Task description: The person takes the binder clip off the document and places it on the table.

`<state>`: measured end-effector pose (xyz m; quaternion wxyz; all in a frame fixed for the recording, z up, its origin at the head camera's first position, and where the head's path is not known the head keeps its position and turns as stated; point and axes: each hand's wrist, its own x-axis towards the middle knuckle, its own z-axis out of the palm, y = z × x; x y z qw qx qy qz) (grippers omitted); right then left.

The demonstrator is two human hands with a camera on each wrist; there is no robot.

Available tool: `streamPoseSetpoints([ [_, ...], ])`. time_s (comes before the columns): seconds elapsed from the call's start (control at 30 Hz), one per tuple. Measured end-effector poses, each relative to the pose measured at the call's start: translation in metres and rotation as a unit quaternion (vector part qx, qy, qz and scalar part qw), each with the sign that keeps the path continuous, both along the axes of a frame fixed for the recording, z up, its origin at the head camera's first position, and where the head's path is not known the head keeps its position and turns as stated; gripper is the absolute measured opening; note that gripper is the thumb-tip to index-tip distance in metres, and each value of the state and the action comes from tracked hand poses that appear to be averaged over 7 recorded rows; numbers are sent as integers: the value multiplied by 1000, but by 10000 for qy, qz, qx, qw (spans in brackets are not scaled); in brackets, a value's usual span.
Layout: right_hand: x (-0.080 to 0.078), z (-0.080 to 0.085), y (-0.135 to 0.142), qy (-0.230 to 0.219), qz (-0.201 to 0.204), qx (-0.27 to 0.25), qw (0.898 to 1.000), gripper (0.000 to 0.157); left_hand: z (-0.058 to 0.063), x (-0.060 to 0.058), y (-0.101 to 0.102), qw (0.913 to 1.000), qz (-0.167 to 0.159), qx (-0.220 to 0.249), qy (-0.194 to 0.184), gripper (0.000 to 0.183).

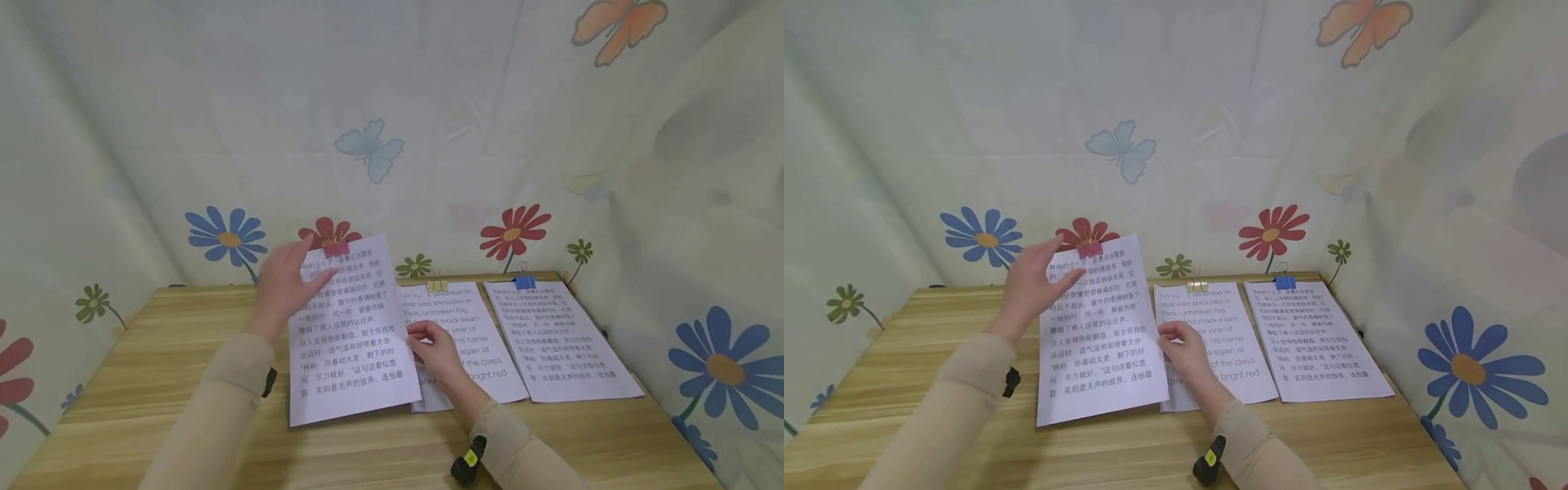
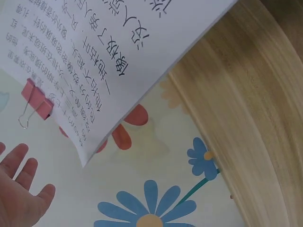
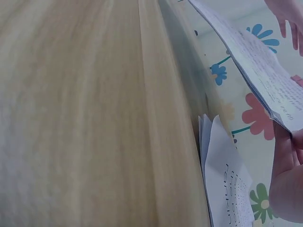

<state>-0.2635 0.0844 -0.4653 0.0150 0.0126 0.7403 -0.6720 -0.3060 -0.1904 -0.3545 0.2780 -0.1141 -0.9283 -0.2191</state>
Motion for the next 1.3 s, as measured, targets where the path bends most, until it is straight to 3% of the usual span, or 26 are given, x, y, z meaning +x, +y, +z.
streamPoseSetpoints([
  [0.77,1,-5,-3,256,-196,-449,9985,19,47,-17,-1,9940,-204,705,-808,86],
  [1.2,10,1,-3,433,-12,-607,9972,21,63,-24,4,9864,-478,1208,-1006,93],
  [1.3,6,-6,-3,486,-12,-668,9966,21,64,-24,6,9853,-618,1198,-1051,93],
])
